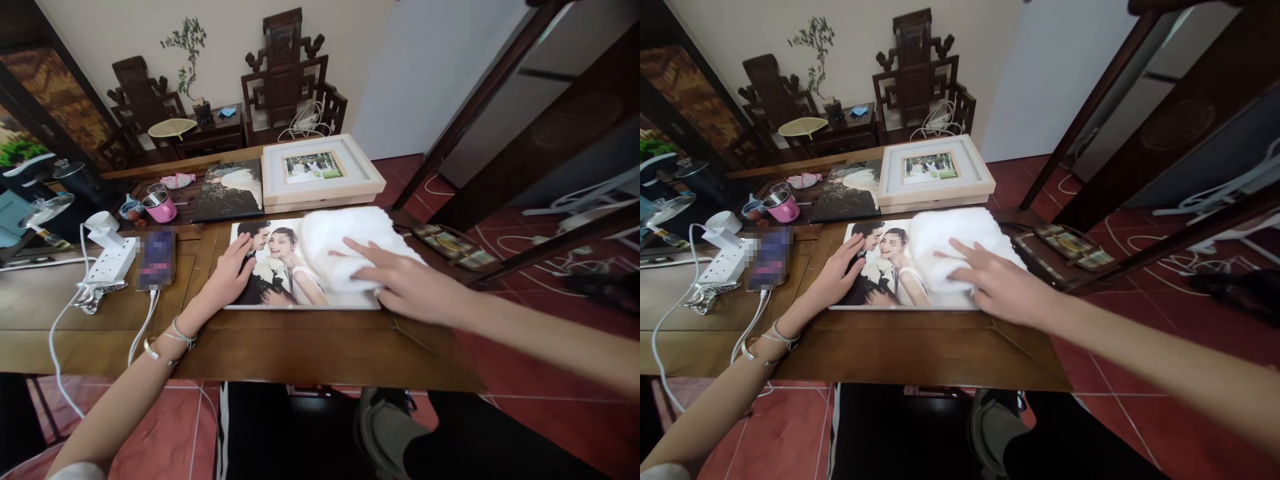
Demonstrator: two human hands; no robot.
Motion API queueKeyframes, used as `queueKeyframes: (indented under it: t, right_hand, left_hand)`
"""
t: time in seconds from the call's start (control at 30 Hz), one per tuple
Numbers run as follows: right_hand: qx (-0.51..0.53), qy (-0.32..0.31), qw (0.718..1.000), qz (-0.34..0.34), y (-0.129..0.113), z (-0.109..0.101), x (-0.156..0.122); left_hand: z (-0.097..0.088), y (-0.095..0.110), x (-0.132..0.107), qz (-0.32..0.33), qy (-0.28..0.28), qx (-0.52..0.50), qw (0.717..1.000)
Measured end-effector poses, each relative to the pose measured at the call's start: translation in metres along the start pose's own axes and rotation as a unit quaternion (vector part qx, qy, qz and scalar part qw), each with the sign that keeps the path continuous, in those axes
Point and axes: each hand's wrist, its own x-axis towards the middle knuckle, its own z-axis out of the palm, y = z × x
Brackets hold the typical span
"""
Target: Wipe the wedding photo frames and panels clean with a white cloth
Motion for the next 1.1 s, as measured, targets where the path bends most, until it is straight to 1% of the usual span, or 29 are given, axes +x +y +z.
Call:
queueKeyframes:
  t: [0.1,0.17,0.23,0.33,0.43,0.6,0.67,0.73,0.83,0.9,0.97,1.03,1.1]
  right_hand:
    - [0.024,0.064,0.995,-0.066,-0.028,0.009,-0.033]
    - [0.042,0.087,0.990,-0.105,-0.041,0.014,-0.048]
    - [0.051,0.096,0.984,-0.138,-0.047,0.017,-0.055]
    - [0.047,0.091,0.981,-0.164,-0.040,0.017,-0.051]
    - [0.025,0.054,0.989,-0.135,-0.017,0.013,-0.033]
    - [-0.023,-0.002,0.999,-0.022,0.032,0.006,0.014]
    - [-0.042,-0.028,0.999,0.019,0.044,0.002,0.033]
    - [-0.061,-0.049,0.996,0.046,0.047,-0.003,0.050]
    - [-0.084,-0.070,0.992,0.064,0.036,-0.009,0.060]
    - [-0.096,-0.073,0.991,0.056,0.019,-0.010,0.055]
    - [-0.104,-0.060,0.992,0.024,-0.002,-0.007,0.040]
    - [-0.104,-0.038,0.994,-0.021,-0.025,0.001,0.018]
    - [-0.097,-0.006,0.994,-0.048,-0.048,0.010,-0.005]
  left_hand:
    - [0.000,0.000,0.000,0.000,0.000,0.005,1.000]
    - [0.000,0.000,0.001,0.001,0.001,0.011,1.000]
    - [0.000,0.001,0.001,0.004,-0.001,0.015,1.000]
    - [-0.001,0.002,0.002,0.008,-0.007,0.022,1.000]
    - [-0.001,0.001,0.001,0.013,-0.014,0.028,0.999]
    - [-0.001,-0.002,0.001,0.023,-0.013,0.022,0.999]
    - [-0.001,-0.003,0.001,0.023,-0.014,0.020,0.999]
    - [-0.001,-0.003,0.001,0.020,-0.013,0.020,1.000]
    - [-0.001,-0.002,0.001,0.014,-0.011,0.022,1.000]
    - [-0.001,0.000,0.001,0.012,-0.010,0.022,1.000]
    - [-0.002,0.001,0.002,0.012,-0.010,0.020,1.000]
    - [-0.002,0.001,0.002,0.008,-0.009,0.020,1.000]
    - [-0.002,0.002,0.002,0.006,-0.009,0.021,1.000]
